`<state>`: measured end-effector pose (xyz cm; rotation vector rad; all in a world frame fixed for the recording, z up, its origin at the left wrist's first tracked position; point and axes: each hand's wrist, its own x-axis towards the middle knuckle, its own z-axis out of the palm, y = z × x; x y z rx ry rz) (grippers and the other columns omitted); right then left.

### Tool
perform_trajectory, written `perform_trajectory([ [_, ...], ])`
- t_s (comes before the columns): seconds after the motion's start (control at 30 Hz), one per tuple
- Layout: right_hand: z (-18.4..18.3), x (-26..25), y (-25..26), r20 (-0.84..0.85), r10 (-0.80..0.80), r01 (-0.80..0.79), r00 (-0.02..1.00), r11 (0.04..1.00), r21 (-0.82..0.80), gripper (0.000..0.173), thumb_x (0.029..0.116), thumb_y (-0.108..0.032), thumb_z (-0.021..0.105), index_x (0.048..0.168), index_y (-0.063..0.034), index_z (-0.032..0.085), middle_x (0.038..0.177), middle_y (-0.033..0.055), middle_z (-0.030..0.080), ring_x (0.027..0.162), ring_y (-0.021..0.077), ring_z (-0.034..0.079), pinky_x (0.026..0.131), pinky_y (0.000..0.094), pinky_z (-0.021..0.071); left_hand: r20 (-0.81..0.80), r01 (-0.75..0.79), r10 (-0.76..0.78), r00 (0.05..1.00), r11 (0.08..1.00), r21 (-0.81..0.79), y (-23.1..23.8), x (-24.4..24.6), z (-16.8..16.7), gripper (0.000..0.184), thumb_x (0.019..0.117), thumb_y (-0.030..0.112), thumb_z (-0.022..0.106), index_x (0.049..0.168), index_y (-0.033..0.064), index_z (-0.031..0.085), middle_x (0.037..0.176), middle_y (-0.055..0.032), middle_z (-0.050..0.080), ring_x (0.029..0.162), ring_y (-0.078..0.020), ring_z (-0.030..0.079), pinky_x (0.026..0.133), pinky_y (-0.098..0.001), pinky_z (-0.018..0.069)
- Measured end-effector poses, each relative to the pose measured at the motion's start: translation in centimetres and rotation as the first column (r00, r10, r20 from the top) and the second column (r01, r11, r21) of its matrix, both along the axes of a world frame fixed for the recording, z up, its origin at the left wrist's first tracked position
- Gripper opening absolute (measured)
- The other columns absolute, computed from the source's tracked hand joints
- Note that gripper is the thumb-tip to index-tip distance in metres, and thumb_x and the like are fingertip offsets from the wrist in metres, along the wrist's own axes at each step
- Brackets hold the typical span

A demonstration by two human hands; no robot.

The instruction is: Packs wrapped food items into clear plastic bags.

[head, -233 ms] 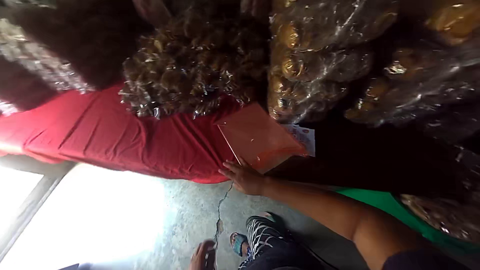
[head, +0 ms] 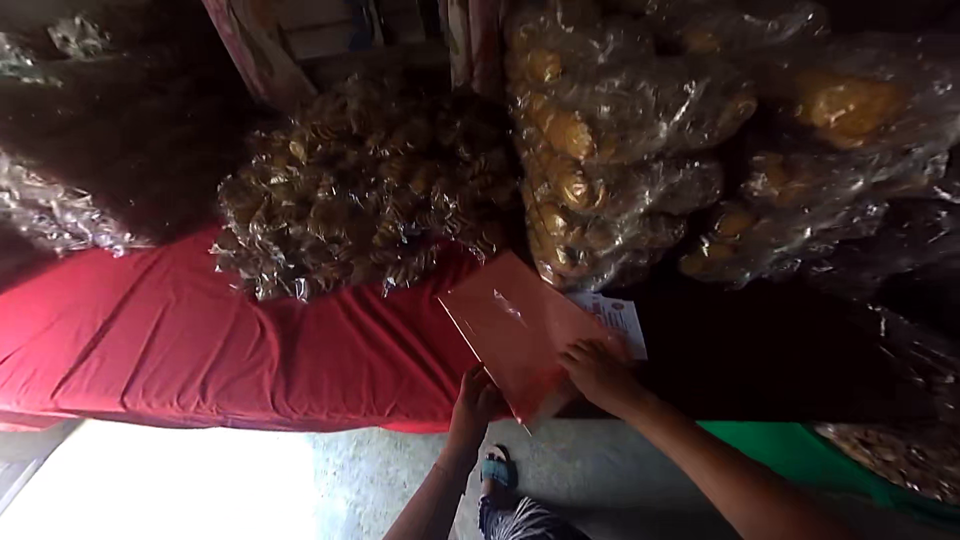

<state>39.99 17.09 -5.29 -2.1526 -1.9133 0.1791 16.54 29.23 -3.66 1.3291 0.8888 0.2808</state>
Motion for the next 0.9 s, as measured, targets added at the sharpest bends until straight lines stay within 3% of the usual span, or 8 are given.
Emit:
perform_trajectory([
  [0.13,1.0,-4.1,-0.3,-0.193,-0.131,0.186,0.972,0.935,0.303,0.020,0.0839,0.004,0.062,0.101,0.0060,0.072,0.096,0.0238,0.071,0.093,0.0415,0.071,0.084,0.0545,0.0575,0.006,0.015,-0.015,1.000,1.000,0.009,4.0,3.2,-0.4,0.041,0.1066,0.010,0.047,0.146,-0.0006,0.044,0.121,-0.0229,0.062,0.096,-0.0237,0.063,0.084,-0.0413,0.0528],
  [0.23,0.9,-7.0,1.8,-0.422,-0.185,0.380,0.887,0.812,0.443,0.021,0.0847,-0.001,0.056,0.097,0.0090,0.070,0.091,0.0230,0.070,0.086,0.0365,0.070,0.080,0.0489,0.0577,-0.068,0.178,-0.165,0.984,0.927,0.331,8.7,5.3,0.6,0.036,0.1000,-0.001,0.050,0.135,-0.0023,0.059,0.135,-0.0191,0.062,0.116,-0.0264,0.064,0.098,-0.0436,0.0509],
  [0.4,2.5,-11.0,8.4,-0.714,-0.207,0.441,0.668,0.884,0.156,0.026,0.0992,-0.016,0.060,0.106,0.0074,0.068,0.097,0.0198,0.070,0.089,0.0253,0.069,0.084,0.0386,0.0564,-0.474,0.480,-0.189,0.860,0.615,0.626,19.8,6.7,5.5,0.043,0.0985,-0.001,0.050,0.140,0.0038,0.058,0.142,-0.0238,0.057,0.131,-0.0399,0.055,0.109,-0.0570,0.0425],
  [0.5,3.4,-11.1,12.7,-0.779,-0.249,0.417,0.576,0.909,0.017,0.025,0.1011,-0.014,0.056,0.108,0.0078,0.067,0.098,0.0192,0.069,0.092,0.0224,0.066,0.087,0.0365,0.0530,-0.323,0.328,-0.091,0.942,0.459,0.826,19.9,4.4,7.6,0.029,0.0999,0.004,0.054,0.126,-0.0007,0.066,0.129,-0.0249,0.062,0.120,-0.0409,0.060,0.103,-0.0578,0.0471],
  [0.6,4.0,-11.4,16.0,-0.801,-0.245,0.478,0.546,0.877,0.058,0.026,0.1010,-0.015,0.054,0.105,0.0076,0.066,0.090,0.0150,0.066,0.082,0.0161,0.062,0.079,0.0326,0.0513,-0.046,0.151,-0.500,0.865,0.172,0.973,14.6,-1.3,6.8,0.014,0.0912,0.001,0.060,0.094,-0.0048,0.072,0.090,-0.0163,0.074,0.084,-0.0263,0.074,0.079,-0.0390,0.0606],
  [0.67,4.9,-12.1,17.3,-0.783,-0.250,0.535,0.569,0.836,0.122,0.025,0.1003,-0.015,0.054,0.102,0.0066,0.066,0.087,0.0132,0.066,0.078,0.0133,0.061,0.075,0.0288,0.0505,-0.183,0.280,-0.662,0.727,0.042,0.959,13.8,-3.8,2.7,0.017,0.0933,0.005,0.061,0.105,0.0005,0.073,0.105,-0.0156,0.075,0.097,-0.0276,0.074,0.086,-0.0398,0.0602],
  [0.77,6.2,-14.4,17.6,-0.677,-0.319,0.541,0.663,0.829,0.140,0.024,0.0998,-0.014,0.056,0.102,0.0063,0.068,0.093,0.0171,0.068,0.085,0.0209,0.066,0.081,0.0347,0.0545,-0.442,0.598,-0.596,0.671,0.082,0.798,17.2,-5.6,-2.4,0.037,0.0948,0.006,0.064,0.132,0.0026,0.066,0.139,-0.0228,0.061,0.129,-0.0420,0.058,0.102,-0.0597,0.0488],
  [0.9,4.9,-18.7,16.4,-0.483,-0.409,0.487,0.775,0.872,0.044,0.037,0.0947,-0.024,0.067,0.122,0.0013,0.067,0.119,0.0219,0.066,0.110,0.0357,0.065,0.097,0.0513,0.0532,-0.192,0.392,-0.607,0.771,0.216,0.894,21.9,-6.3,-3.9,0.006,0.0875,0.004,0.070,0.089,-0.0007,0.074,0.088,-0.0179,0.074,0.083,-0.0348,0.074,0.076,-0.0518,0.0607],
])
